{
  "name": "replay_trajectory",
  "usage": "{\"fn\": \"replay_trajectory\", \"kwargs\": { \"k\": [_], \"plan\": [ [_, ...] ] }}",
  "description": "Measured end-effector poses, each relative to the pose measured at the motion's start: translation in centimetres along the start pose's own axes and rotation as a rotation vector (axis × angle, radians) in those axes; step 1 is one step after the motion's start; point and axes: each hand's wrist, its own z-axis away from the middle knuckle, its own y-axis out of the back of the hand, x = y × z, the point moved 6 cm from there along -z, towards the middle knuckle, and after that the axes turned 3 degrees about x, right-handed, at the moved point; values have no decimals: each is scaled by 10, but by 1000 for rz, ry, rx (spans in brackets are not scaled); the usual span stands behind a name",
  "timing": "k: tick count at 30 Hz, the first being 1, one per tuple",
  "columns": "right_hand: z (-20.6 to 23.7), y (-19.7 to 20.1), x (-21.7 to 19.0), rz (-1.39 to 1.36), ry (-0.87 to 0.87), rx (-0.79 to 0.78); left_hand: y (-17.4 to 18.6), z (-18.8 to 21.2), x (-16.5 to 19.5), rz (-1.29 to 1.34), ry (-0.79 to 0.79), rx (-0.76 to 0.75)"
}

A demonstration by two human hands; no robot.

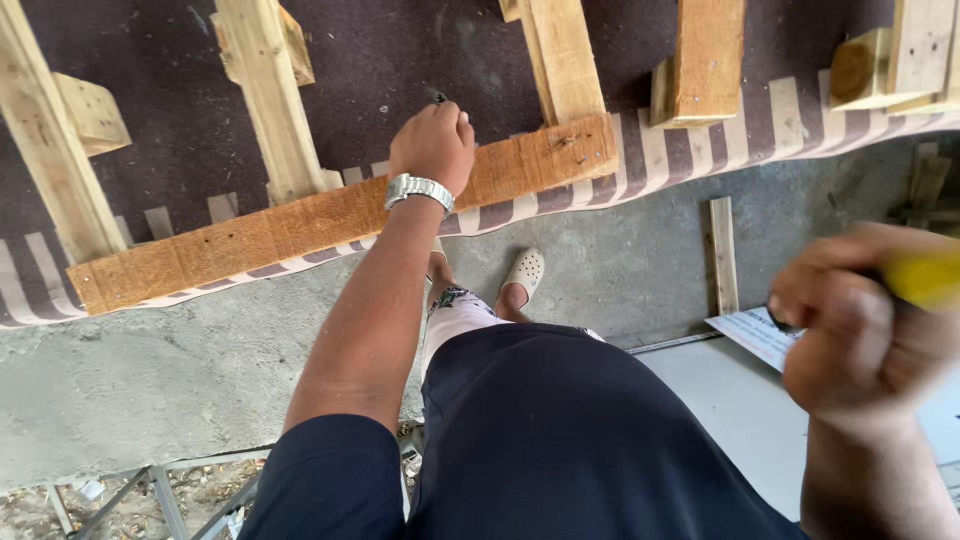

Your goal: The person hammers nails into a wooden pallet-style frame resting on a padded workbench, holding nails in place with one hand while driving them with a claw hammer. They reposition the frame, pull out and re-set nails, and continue hammering along the wooden rails.

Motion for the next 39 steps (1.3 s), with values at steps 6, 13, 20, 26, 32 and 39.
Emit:
{"fn": "replay_trajectory", "kwargs": {
  "k": [6,13,20,26,32,39],
  "plan": [
    [-3,-81,83,732,-445,-407,2,-1,-5,11,62,-52],
    [-14,-3,-1,184,-165,-135,-4,-1,-9,-16,99,-140],
    [13,-87,109,800,-760,-601,-2,-3,-12,10,49,-23],
    [-8,-18,20,455,-417,-269,-3,1,-9,-4,59,23],
    [-9,-61,17,378,492,-3,-8,0,-10,29,72,-3],
    [-6,-50,33,469,-140,-315,6,-2,-5,-16,70,18]
  ]
}}
